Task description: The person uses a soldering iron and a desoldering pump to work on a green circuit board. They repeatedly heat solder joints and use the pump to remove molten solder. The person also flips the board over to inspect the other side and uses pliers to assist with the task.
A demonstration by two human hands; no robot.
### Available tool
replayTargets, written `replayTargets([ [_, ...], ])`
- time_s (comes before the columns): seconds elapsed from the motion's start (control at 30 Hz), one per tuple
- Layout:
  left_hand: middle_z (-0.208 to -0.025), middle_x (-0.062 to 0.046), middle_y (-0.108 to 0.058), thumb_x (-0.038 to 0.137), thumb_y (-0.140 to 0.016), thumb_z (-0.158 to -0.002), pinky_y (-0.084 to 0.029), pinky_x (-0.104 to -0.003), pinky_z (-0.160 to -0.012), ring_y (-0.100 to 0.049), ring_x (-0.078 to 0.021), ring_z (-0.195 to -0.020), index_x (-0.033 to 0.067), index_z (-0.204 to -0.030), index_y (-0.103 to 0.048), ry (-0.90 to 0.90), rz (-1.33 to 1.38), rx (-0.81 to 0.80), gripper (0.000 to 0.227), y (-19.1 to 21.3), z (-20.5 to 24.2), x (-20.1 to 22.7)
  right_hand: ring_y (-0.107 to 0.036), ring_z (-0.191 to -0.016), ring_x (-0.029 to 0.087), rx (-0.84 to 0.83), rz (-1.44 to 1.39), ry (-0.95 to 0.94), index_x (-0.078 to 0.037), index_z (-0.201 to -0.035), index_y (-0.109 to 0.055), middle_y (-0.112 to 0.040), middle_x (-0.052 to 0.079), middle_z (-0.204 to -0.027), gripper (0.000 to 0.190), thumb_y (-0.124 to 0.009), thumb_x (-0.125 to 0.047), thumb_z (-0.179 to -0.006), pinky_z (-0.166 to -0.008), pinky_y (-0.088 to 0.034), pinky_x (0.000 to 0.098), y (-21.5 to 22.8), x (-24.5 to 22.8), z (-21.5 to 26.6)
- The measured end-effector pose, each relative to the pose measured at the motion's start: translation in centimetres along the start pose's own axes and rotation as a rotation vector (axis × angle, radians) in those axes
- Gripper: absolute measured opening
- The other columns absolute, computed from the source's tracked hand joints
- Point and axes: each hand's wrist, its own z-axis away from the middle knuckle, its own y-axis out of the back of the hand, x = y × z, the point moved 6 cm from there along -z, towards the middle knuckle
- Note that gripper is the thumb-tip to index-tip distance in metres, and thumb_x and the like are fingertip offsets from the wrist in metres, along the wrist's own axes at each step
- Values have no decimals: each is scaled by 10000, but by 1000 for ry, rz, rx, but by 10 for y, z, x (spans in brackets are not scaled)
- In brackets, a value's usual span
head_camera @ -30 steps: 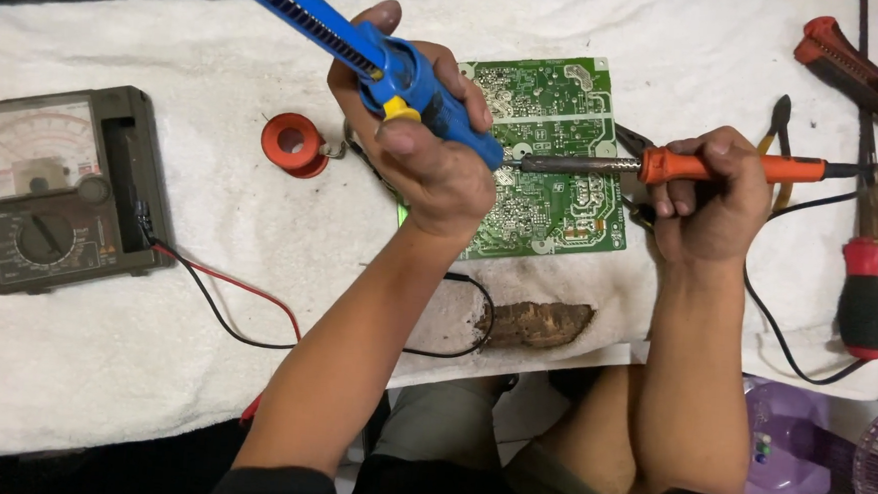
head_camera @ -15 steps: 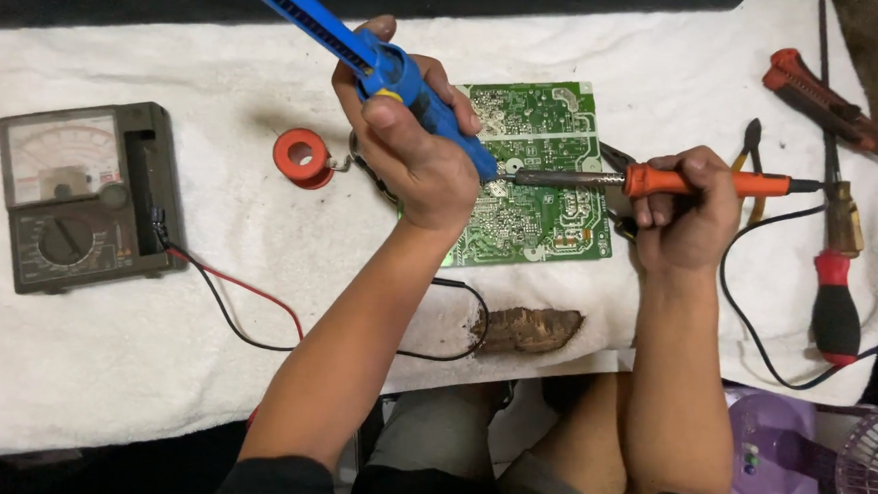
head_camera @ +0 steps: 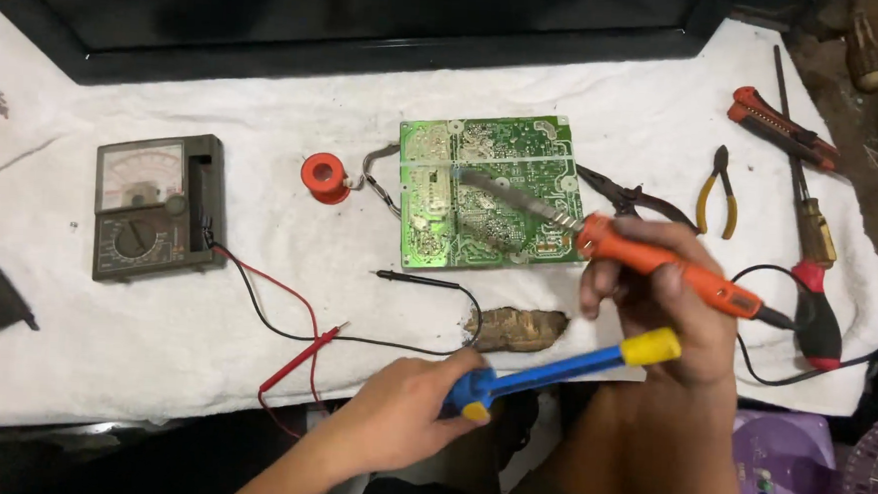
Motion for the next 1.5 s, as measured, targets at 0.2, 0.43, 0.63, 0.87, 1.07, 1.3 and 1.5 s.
replayTargets([
  [0.2,-690,-96,-572,247,-596,-723,-390,-401,-547,-531,-334,-673,187,-995,-425,62,-73,9,327,-14,23,-19,-557,-570,224,-187,76,-24,9,-967,-525,-527,145,-662,335,-564,-282,-806,-576,-484,320,-31,2,9],
  [0.43,-847,-103,-566,233,-534,-734,-431,-519,-493,-563,-358,-633,88,-1011,-422,104,-322,76,332,-42,7,-9,-570,-862,277,-514,420,186,-67,-982,-540,-566,147,-905,295,-449,-319,-858,-770,-451,349,-99,13,19],
  [0.63,-708,-187,-580,241,-536,-714,-387,-503,-533,-532,-414,-651,112,-1027,-400,40,-98,100,366,11,-4,3,-588,-779,212,-198,217,214,-39,-953,-520,-544,161,-876,279,-498,-298,-849,-656,-505,224,-48,16,3],
  [0.87,-580,14,-394,224,-541,-740,-361,-204,-381,-381,-69,-411,79,-959,-467,-420,1391,723,273,139,5,-15,-492,-677,212,380,263,534,-75,-1034,-432,-475,170,-813,374,-495,-390,-843,-668,-486,342,30,8,3],
  [1.07,-542,54,-374,340,-551,-760,-335,-123,-369,-342,-15,-407,52,-848,-439,-592,2432,1067,321,184,-17,-79,-516,-659,236,391,353,589,-8,-1030,-419,-467,192,-767,421,-503,-375,-841,-671,-517,349,25,16,4],
  [1.3,-534,60,-381,352,-561,-748,-321,-133,-369,-337,-15,-400,70,-821,-472,-456,2374,1044,304,168,-29,-74,-553,-632,235,347,402,600,24,-1011,-438,-505,197,-866,389,-489,-317,-831,-615,-520,312,22,20,1],
  [1.5,-695,-13,-507,280,-602,-728,-413,-236,-450,-456,-94,-518,113,-969,-463,51,346,871,324,176,-39,-26,-476,-508,210,496,406,569,20,-990,-420,-436,174,-691,447,-511,-382,-818,-518,-476,302,52,23,-22],
])
